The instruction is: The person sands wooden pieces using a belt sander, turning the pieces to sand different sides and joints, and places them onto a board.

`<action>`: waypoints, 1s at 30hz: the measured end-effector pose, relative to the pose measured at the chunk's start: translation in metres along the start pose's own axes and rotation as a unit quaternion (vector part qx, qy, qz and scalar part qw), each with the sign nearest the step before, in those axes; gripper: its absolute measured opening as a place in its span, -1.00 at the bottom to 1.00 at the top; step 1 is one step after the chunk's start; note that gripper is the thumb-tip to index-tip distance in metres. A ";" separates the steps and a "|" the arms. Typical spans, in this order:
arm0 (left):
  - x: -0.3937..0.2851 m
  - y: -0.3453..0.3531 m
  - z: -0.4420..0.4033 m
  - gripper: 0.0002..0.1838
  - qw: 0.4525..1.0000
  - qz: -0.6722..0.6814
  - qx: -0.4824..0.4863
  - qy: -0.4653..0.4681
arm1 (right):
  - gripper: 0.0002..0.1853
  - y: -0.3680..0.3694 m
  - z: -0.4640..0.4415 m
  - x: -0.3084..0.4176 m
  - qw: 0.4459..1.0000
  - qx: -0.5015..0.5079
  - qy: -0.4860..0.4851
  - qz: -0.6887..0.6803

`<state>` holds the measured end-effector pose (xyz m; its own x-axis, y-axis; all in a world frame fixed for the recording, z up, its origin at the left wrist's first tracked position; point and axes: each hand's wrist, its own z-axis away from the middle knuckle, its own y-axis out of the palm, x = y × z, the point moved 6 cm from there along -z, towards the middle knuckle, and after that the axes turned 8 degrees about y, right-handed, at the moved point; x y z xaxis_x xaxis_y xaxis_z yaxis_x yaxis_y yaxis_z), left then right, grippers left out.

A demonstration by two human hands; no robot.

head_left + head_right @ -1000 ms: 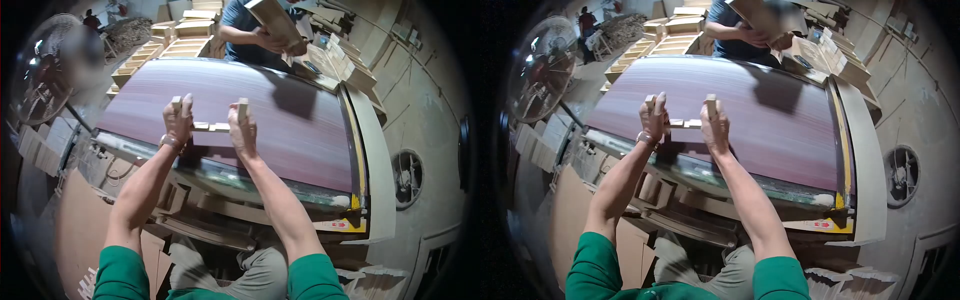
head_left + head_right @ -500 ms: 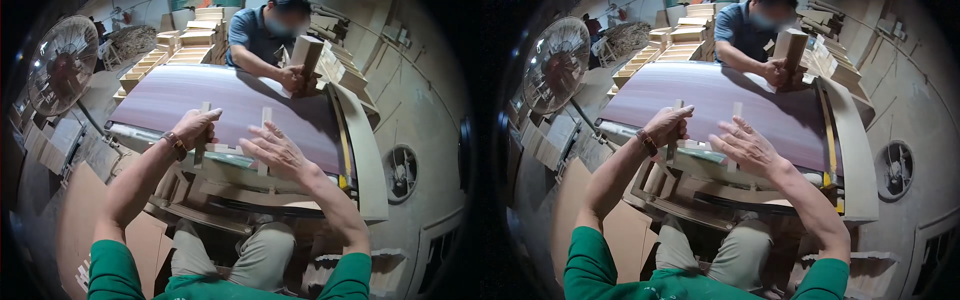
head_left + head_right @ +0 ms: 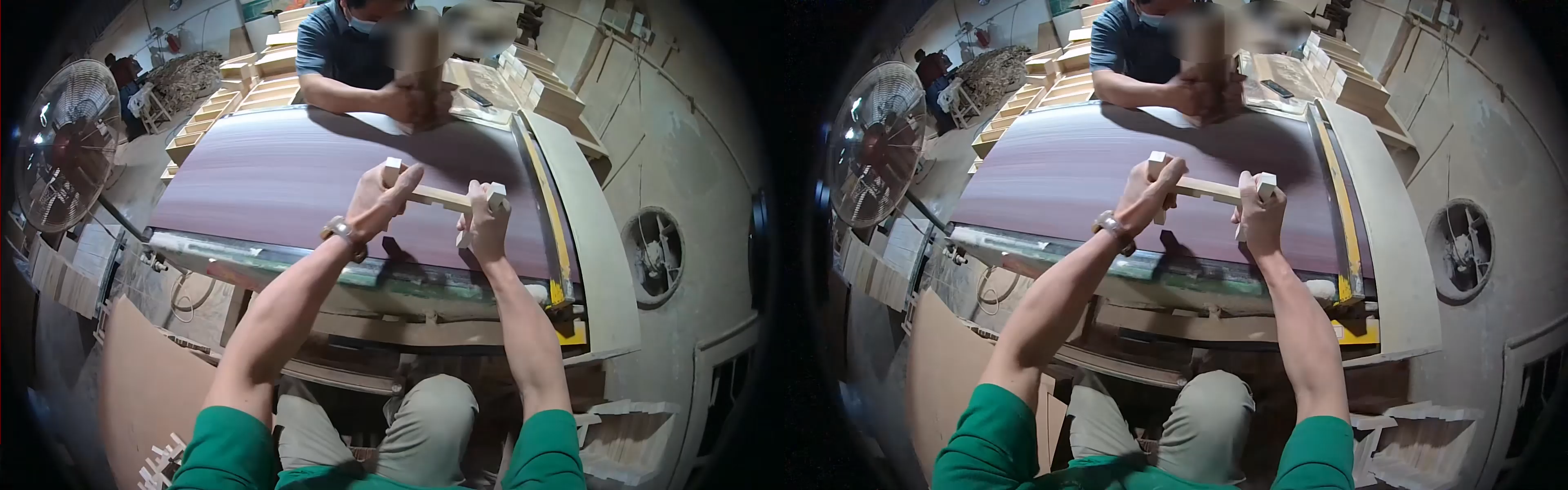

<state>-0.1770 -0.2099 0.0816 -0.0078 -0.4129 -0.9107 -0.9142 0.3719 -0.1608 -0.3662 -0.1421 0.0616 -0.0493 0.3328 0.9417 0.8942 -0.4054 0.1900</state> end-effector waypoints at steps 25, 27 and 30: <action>0.008 -0.230 0.084 -0.51 0.954 -0.047 -0.295 -0.012 | -0.45 0.220 0.049 -0.026 0.940 0.333 0.059 0.045; -0.022 -0.227 0.103 -0.52 0.958 -0.060 -0.282 0.001 | -0.33 0.203 0.077 0.004 0.920 0.380 0.041 0.083; -0.078 -0.184 0.120 -0.58 0.971 -0.094 -0.218 0.041 | -0.18 0.156 0.110 0.044 0.877 0.425 0.200 -0.106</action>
<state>0.0399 -0.1464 0.1368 0.1600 -0.5116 -0.8442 -0.9870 -0.0959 -0.1289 -0.1804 -0.0971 0.1024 -0.2545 -0.0706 0.9645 0.8465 0.4660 0.2575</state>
